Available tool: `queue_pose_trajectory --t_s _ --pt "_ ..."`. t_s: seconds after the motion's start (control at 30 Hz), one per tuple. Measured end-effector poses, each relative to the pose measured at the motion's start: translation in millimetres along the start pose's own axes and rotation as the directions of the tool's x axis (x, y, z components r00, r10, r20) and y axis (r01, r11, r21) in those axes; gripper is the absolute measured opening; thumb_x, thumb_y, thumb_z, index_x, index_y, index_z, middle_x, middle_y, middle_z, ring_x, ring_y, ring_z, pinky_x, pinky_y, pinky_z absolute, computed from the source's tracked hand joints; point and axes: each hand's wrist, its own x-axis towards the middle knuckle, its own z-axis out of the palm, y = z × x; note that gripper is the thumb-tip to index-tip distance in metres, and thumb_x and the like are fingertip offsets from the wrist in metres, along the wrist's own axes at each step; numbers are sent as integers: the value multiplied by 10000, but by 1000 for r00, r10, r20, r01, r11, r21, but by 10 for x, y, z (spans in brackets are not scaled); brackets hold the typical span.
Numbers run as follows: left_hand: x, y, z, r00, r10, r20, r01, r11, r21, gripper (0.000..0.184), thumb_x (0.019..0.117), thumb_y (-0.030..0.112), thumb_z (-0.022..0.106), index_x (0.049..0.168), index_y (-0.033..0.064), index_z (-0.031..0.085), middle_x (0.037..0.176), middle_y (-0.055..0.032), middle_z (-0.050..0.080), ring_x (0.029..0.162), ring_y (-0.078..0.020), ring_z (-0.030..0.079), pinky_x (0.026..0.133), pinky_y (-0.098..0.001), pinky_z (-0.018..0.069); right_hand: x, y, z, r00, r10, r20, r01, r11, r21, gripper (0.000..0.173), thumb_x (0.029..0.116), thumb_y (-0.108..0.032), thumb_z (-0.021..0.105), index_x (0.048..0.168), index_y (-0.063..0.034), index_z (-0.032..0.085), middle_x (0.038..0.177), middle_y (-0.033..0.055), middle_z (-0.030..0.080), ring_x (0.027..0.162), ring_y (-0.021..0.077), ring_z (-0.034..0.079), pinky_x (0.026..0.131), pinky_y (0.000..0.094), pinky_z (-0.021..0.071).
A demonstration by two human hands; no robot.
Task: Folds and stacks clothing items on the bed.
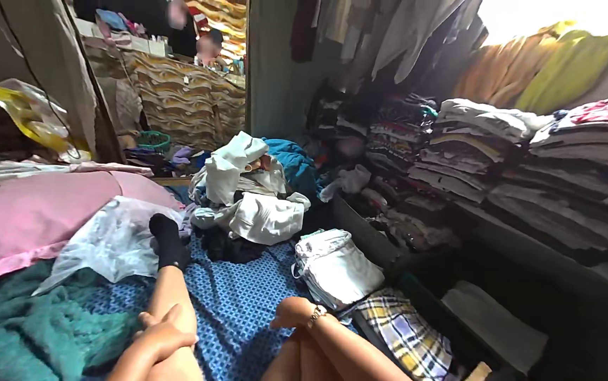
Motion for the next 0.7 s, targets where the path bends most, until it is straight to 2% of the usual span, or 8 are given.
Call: queue_pose_trajectory --t_s 0.1,0.17,0.23,0.37,0.47,0.53,0.6,0.7 --pt "212 4 -48 999 -28 -38 28 1000 -3 1145 792 548 832 1659 272 137 1643 -370 50 1431 -558 332 1089 -629 416 354 154 -149 980 -63 -189 108 966 234 447 1024 -385 600 1232 0 690 1189 243 687 1131 392 657 992 624 480" --pt "304 19 -92 999 -38 -34 38 999 1 1181 779 544 849 1661 258 118 1633 -373 98 1421 -550 355 1090 -622 419 470 229 -357 929 24 -369 167 862 478 357 1014 -289 609 1215 -7 695 1146 217 704 1060 345 686 965 557 520" --pt "319 47 -102 998 -34 -50 34 999 -3 1200 765 527 868 1660 224 129 1619 -388 133 1409 -567 358 1082 -632 421 547 326 -661 857 153 -493 229 743 629 313 1021 -236 588 1219 -18 693 1159 202 698 1080 323 672 971 529 515" --pt "272 59 -49 996 -25 -90 24 1000 -11 1177 764 526 866 1655 199 172 1593 -409 178 1371 -600 377 1058 -664 420 733 684 -1252 694 307 -651 231 761 606 351 1076 -240 488 1201 22 685 1171 238 685 1130 352 645 1002 540 476" --pt "269 13 -19 995 -26 -97 22 999 -45 1122 791 522 847 1650 211 196 1578 -420 198 1340 -615 405 1035 -670 440 957 965 -1523 687 372 -624 113 794 597 390 1084 -242 460 1313 27 626 1347 254 611 1303 366 561 1108 526 423" --pt "292 -26 -4 994 -24 -103 18 998 -59 1098 795 525 842 1646 222 218 1569 -428 208 1320 -616 425 1022 -674 446 1189 1126 -1571 692 430 -580 47 775 631 500 1038 -266 564 1439 28 515 1463 283 502 1381 398 482 1140 534 399" --pt "292 -37 -9 995 -31 -95 25 998 -65 1095 798 526 840 1645 222 217 1564 -435 205 1315 -618 428 1016 -675 449 1404 1237 -1536 670 470 -575 -13 782 623 743 954 -292 692 1547 14 366 1559 316 362 1422 444 420 1150 553 390" --pt "299 -45 -27 995 -49 -87 44 997 -58 1094 794 528 843 1643 226 222 1553 -435 226 1292 -617 450 999 -668 461 1634 1283 -1532 645 479 -596 -133 838 529 1025 822 -326 815 1615 -33 235 1635 325 201 1468 513 304 1170 642 306"
